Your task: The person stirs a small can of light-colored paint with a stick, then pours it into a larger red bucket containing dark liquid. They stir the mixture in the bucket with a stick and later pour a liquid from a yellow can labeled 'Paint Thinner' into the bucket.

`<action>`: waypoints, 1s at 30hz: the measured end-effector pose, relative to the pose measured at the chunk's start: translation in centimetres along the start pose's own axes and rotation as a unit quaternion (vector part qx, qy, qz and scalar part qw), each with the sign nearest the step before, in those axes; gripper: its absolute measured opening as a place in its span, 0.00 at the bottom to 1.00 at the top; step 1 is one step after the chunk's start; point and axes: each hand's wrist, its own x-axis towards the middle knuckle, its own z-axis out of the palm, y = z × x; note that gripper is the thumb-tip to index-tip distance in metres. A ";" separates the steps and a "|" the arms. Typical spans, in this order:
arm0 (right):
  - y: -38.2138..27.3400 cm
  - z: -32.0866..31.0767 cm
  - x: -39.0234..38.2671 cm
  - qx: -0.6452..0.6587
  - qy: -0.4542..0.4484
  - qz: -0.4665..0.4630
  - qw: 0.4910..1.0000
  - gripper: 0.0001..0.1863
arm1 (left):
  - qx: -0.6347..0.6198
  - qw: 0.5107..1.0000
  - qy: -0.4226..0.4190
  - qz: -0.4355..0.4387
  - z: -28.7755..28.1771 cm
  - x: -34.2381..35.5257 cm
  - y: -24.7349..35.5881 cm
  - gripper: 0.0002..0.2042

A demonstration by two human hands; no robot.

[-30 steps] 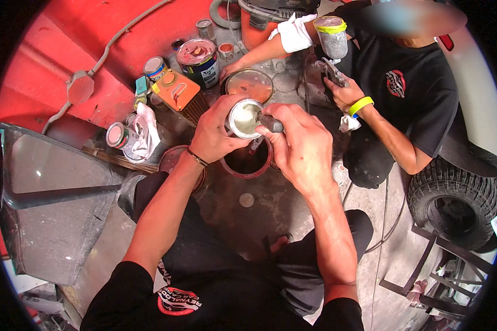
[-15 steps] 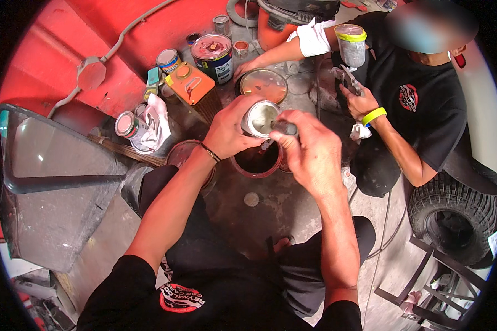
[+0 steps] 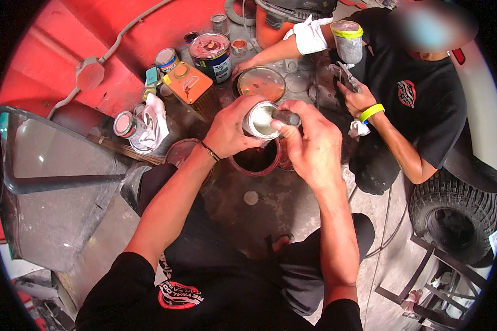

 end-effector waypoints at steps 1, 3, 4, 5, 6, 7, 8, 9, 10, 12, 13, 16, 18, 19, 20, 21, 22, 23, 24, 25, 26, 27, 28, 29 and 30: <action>0.3 0.3 0.0 0.012 0.016 -0.002 1.000 0.17 | -0.002 1.000 -0.007 -0.005 0.1 0.0 0.1 0.44; 0.5 0.4 -0.4 0.061 -0.009 0.032 0.998 0.17 | -0.004 1.000 -0.021 -0.015 0.1 -0.2 0.4 0.43; 0.2 0.3 -0.4 0.074 -0.029 0.044 0.996 0.17 | -0.006 1.000 -0.020 -0.015 0.0 -0.3 0.2 0.44; 0.1 0.3 -0.6 0.088 -0.050 0.057 0.993 0.17 | -0.008 1.000 -0.019 -0.016 -0.1 -0.3 -0.1 0.44; 0.2 0.1 -0.7 0.081 -0.069 0.048 0.993 0.16 | -0.010 1.000 -0.017 -0.016 -0.1 -0.3 -0.4 0.44; 0.4 0.0 -0.7 0.044 -0.058 0.021 0.997 0.16 | -0.007 1.000 -0.016 -0.010 -0.1 -0.2 -0.6 0.44; 0.6 -0.2 -0.5 0.006 -0.046 -0.006 0.999 0.16 | -0.005 1.000 -0.014 -0.004 0.0 -0.2 -0.8 0.44; 0.7 -0.3 -0.3 -0.031 -0.034 -0.033 0.998 0.16 | -0.002 1.000 -0.013 0.002 0.1 -0.2 -0.9 0.44; 0.4 -0.6 -0.2 -0.040 -0.036 0.004 0.999 0.17 | -0.001 1.000 -0.019 -0.001 0.2 -0.1 -0.6 0.44; 0.8 -0.2 0.0 0.009 -0.023 0.015 1.000 0.17 | 0.002 0.999 -0.033 -0.005 0.3 0.0 0.2 0.44; 0.9 0.0 0.0 0.034 -0.016 0.020 0.999 0.18 | -0.001 0.999 -0.034 -0.007 0.2 -0.1 0.1 0.44; 0.5 0.0 -0.5 0.066 -0.062 0.047 0.995 0.18 | -0.006 0.999 -0.039 -0.011 -0.1 -0.4 -0.5 0.44; 0.9 -0.1 -0.7 0.043 -0.075 0.038 0.996 0.17 | -0.005 0.999 -0.043 -0.011 -0.3 -0.3 -0.7 0.44; 0.8 -0.2 -0.6 0.019 -0.062 0.030 0.997 0.17 | -0.005 0.999 -0.036 -0.006 -0.2 -0.3 -0.7 0.44; 0.5 -0.5 -0.2 -0.005 -0.050 0.022 0.999 0.17 | -0.005 1.000 -0.029 -0.001 0.0 -0.2 -0.6 0.44; 0.4 -0.5 0.0 -0.028 -0.037 0.015 0.999 0.17 | -0.005 1.000 -0.022 0.004 0.1 -0.3 -0.6 0.43; 0.5 -0.4 0.0 -0.003 -0.031 0.020 0.999 0.16 | -0.007 1.000 -0.027 0.002 0.2 -0.2 -0.4 0.43; 0.7 -0.2 -0.1 0.022 -0.026 0.025 0.999 0.16 | -0.008 0.999 -0.031 0.000 0.3 -0.2 -0.1 0.43; 0.8 -0.2 -0.1 0.047 -0.020 0.030 0.998 0.16 | -0.010 0.999 -0.036 -0.002 0.3 -0.2 0.1 0.43; 0.8 -0.2 -0.2 0.042 -0.038 0.039 0.998 0.16 | -0.012 0.999 -0.037 -0.008 0.2 -0.3 -0.1 0.43; 0.7 -0.4 -0.4 0.037 -0.056 0.048 0.997 0.16 | -0.014 0.999 -0.038 -0.013 0.2 -0.4 -0.4 0.43; 0.6 -0.5 -0.5 0.031 -0.074 0.057 0.995 0.16 | -0.016 0.999 -0.039 -0.019 0.1 -0.5 -0.6 0.43; 0.6 -0.8 -0.5 0.031 -0.070 0.048 0.996 0.16 | -0.017 0.999 -0.037 -0.014 0.0 -0.4 -0.7 0.43; 0.4 -1.1 -0.4 0.031 -0.066 0.039 0.997 0.16 | -0.018 0.999 -0.035 -0.009 0.0 -0.4 -0.8 0.43; 0.2 -1.4 -0.3 0.032 -0.062 0.030 0.997 0.16 | -0.020 0.999 -0.034 -0.004 -0.1 -0.3 -0.9 0.43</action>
